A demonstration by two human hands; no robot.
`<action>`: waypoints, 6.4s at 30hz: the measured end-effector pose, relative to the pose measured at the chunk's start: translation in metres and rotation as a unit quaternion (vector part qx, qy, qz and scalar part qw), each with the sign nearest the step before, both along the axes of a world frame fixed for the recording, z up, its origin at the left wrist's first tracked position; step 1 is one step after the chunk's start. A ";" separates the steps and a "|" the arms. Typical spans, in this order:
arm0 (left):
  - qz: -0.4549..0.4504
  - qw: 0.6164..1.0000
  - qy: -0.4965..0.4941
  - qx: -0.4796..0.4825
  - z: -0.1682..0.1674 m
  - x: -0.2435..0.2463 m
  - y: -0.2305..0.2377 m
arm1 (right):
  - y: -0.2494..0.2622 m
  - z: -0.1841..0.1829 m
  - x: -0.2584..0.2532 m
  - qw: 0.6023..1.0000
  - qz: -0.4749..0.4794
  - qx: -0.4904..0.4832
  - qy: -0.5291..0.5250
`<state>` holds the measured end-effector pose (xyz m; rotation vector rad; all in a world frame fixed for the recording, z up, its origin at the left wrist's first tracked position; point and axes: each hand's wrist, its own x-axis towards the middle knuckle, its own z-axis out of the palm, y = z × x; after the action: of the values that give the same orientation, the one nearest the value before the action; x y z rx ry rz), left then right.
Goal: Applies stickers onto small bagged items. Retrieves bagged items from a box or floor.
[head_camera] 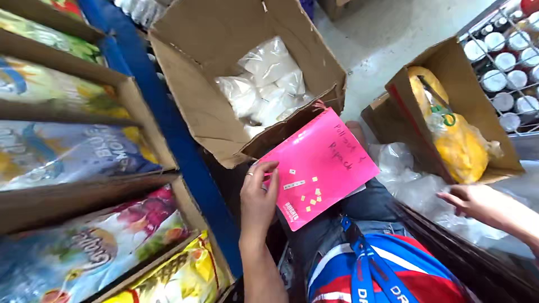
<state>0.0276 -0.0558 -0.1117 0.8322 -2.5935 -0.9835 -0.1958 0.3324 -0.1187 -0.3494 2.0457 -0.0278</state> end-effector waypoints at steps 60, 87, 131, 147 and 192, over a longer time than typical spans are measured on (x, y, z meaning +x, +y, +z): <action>-0.038 0.999 0.009 0.017 -0.015 0.004 0.037 | -0.228 -0.057 0.081 0.683 0.321 -0.544 0.367; 0.092 0.960 0.129 0.229 0.011 -0.022 0.061 | -0.229 -0.001 0.078 0.765 -0.244 -0.583 -0.126; -0.078 0.997 0.004 -0.007 0.063 -0.017 0.040 | -0.216 0.030 0.045 0.800 -0.032 -0.572 -0.181; -0.121 0.991 -0.021 -0.058 0.074 -0.024 0.040 | -0.212 0.033 0.042 0.792 -0.006 -0.592 -0.149; 0.049 0.980 0.124 -0.146 0.065 -0.030 0.073 | -0.221 0.029 0.073 0.719 -0.135 -0.682 0.022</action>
<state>-0.0026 0.0169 -0.0462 0.7033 -2.3794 -0.6143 -0.1229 0.1114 -0.0892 -0.9168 1.7277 -1.7798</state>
